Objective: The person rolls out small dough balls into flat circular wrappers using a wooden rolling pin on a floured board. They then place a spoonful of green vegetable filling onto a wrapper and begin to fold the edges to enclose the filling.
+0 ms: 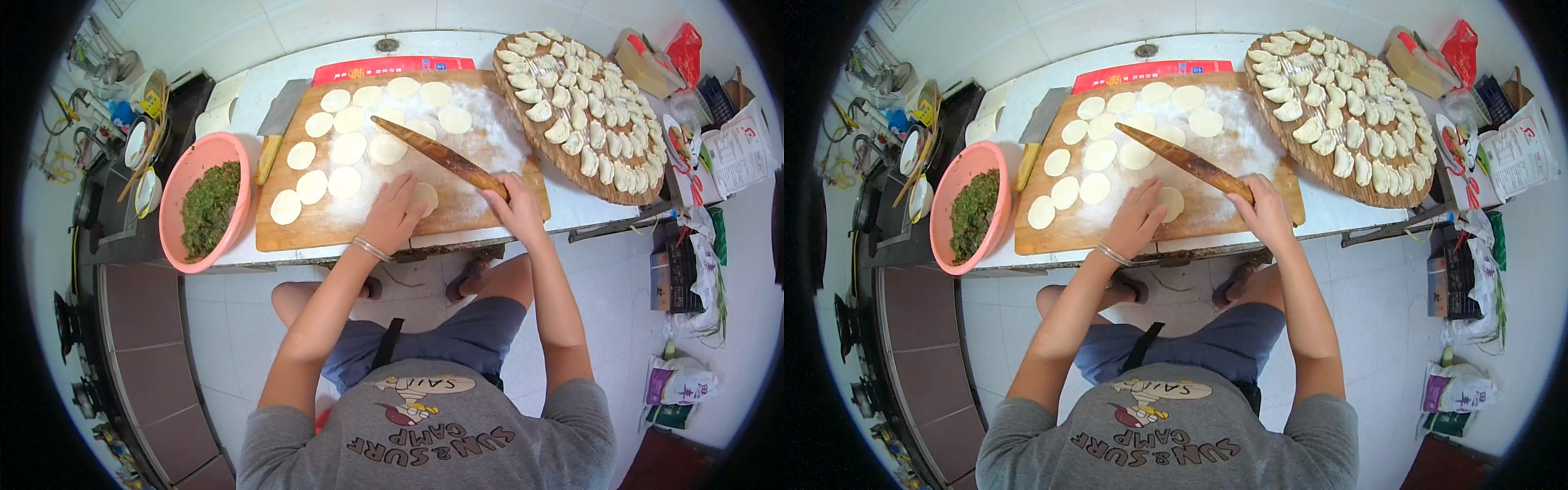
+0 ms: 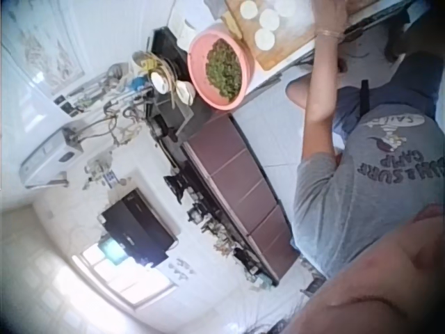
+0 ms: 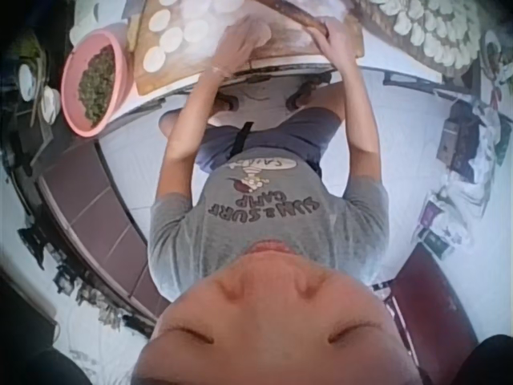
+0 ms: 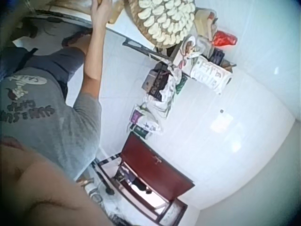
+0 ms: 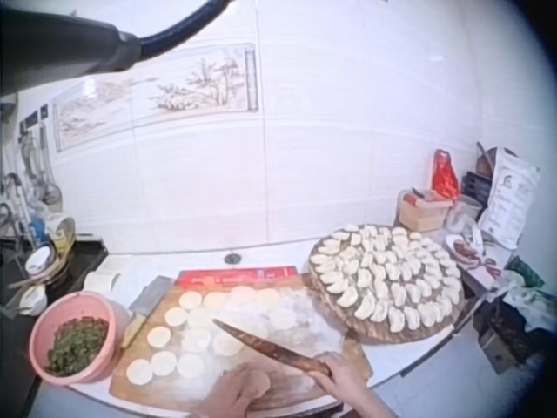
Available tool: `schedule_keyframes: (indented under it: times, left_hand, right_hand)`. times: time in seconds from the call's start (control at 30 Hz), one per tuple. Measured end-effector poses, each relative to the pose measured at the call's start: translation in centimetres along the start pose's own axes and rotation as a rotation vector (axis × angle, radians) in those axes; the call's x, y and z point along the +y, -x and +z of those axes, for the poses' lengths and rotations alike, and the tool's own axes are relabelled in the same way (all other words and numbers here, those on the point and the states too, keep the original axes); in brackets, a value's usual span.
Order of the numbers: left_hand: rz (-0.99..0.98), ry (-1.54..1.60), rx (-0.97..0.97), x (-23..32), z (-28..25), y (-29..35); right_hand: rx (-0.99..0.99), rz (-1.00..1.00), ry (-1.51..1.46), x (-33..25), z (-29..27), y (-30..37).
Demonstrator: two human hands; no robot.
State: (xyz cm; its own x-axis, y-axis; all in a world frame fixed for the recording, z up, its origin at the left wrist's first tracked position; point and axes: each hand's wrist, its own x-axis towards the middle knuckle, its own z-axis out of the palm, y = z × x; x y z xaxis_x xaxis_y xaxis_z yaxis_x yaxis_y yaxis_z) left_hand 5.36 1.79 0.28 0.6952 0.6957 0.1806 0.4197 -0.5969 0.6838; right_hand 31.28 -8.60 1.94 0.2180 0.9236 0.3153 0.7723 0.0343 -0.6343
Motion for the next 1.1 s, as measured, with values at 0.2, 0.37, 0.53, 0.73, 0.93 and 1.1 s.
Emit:
schedule_keyframes:
  times: [0.2, 0.37, 0.53, 0.73, 0.93, 1.1]
  left_hand:
    - [0.109, -0.356, -0.016, 1.0, 1.2, 1.8]
    - [0.122, -0.357, -0.025, 2.2, 0.4, 1.1]
    - [0.159, -0.337, 0.042, 1.6, 1.5, 1.3]
    - [0.093, -0.264, -0.018, 2.1, 1.1, 0.3]
    - [0.042, -0.293, -0.026, 2.0, 2.0, 0.3]
    - [0.106, -0.393, 0.000, 2.5, 3.2, 1.1]
  right_hand:
    - [0.030, -0.019, 0.009, 0.2, 0.2, 0.1]
    - [0.024, 0.005, 0.032, 0.7, 0.5, 0.3]
    - [0.028, 0.012, 0.006, 0.9, 0.8, 0.2]
    - [-0.003, 0.040, 0.023, 1.1, 0.7, 0.4]
    - [-0.005, 0.033, 0.015, 1.0, 0.8, 0.2]
    - [0.020, -0.005, 0.012, 1.2, 0.8, 0.3]
